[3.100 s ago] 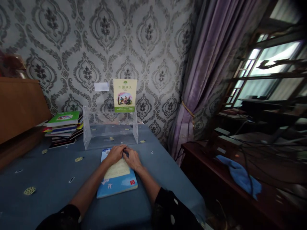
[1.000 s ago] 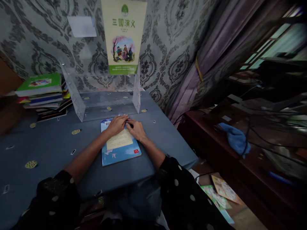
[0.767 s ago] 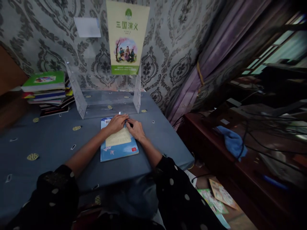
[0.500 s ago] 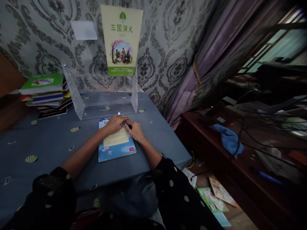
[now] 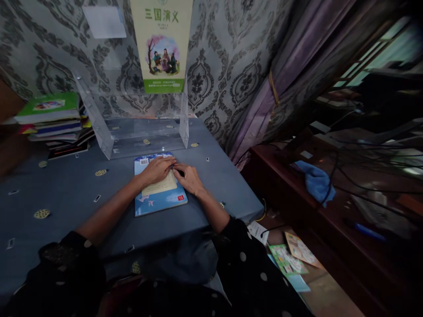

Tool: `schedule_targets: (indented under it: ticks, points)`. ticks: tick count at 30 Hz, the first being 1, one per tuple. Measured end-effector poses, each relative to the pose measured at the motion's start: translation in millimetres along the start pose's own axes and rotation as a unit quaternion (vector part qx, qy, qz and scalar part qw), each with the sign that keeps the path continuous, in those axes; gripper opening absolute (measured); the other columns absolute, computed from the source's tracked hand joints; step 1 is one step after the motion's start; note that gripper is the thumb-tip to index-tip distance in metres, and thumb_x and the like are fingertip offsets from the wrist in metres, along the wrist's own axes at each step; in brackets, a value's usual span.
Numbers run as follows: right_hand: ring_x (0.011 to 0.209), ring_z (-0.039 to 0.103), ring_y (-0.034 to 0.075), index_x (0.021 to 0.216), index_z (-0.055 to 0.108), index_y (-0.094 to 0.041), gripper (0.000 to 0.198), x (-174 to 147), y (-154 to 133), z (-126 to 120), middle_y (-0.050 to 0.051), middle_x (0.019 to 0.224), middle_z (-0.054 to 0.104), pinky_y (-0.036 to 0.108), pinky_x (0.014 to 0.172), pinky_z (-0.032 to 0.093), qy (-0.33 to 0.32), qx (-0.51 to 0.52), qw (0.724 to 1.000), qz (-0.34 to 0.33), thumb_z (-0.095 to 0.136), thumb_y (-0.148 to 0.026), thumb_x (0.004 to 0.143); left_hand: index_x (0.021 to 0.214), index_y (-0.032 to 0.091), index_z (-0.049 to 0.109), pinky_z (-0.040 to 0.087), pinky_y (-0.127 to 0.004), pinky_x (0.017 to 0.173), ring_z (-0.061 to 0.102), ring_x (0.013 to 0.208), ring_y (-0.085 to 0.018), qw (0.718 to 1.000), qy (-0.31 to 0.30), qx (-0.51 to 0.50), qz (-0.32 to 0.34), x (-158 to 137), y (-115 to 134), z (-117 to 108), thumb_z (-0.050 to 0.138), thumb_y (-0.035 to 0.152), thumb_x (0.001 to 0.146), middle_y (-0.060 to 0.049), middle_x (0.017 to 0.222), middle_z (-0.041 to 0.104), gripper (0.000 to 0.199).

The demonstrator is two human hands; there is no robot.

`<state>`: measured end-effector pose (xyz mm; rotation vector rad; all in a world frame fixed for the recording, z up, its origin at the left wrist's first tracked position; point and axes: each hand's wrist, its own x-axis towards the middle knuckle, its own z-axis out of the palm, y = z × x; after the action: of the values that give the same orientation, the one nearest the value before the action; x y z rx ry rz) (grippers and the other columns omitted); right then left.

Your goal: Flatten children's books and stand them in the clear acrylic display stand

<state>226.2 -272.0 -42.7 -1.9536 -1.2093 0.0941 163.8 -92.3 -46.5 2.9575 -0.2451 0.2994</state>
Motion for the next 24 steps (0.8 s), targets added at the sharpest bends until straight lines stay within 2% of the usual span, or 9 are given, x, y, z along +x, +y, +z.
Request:
schedule_targets:
  ticks: [11, 15, 24]
  points:
    - [0.117, 0.066, 0.024, 0.107, 0.074, -0.015, 0.027, -19, -3, -2, 0.011, 0.120, 0.073, 0.036, 0.104, 0.048, 0.003, 0.023, 1.000, 0.001, 0.052, -0.021, 0.094, 0.132, 0.015, 0.061, 0.041, -0.041, 0.111, 0.053, 0.135, -0.021, 0.999, -0.006, 0.002, 0.039, -9, 15, -8, 0.037, 0.017, 0.096, -0.010, 0.141, 0.060, 0.043]
    - [0.118, 0.066, 0.022, 0.107, 0.075, -0.020, 0.026, -29, -4, -4, 0.007, 0.121, 0.073, 0.037, 0.105, 0.048, 0.009, 0.041, 0.999, 0.004, 0.052, -0.023, 0.094, 0.135, 0.019, 0.058, 0.039, -0.041, 0.113, 0.051, 0.136, -0.021, 0.999, -0.016, -0.001, 0.039, -13, 20, -8, 0.038, 0.017, 0.096, -0.008, 0.144, 0.059, 0.044]
    - [0.119, 0.065, 0.024, 0.111, 0.074, -0.020, 0.028, -46, -11, -10, 0.008, 0.123, 0.072, 0.041, 0.106, 0.048, -0.006, 0.059, 0.998, 0.017, 0.051, -0.026, 0.096, 0.139, 0.020, 0.054, 0.036, -0.044, 0.115, 0.048, 0.139, -0.021, 0.998, -0.049, -0.016, 0.039, -21, 36, -14, 0.035, 0.022, 0.099, -0.008, 0.146, 0.056, 0.044]
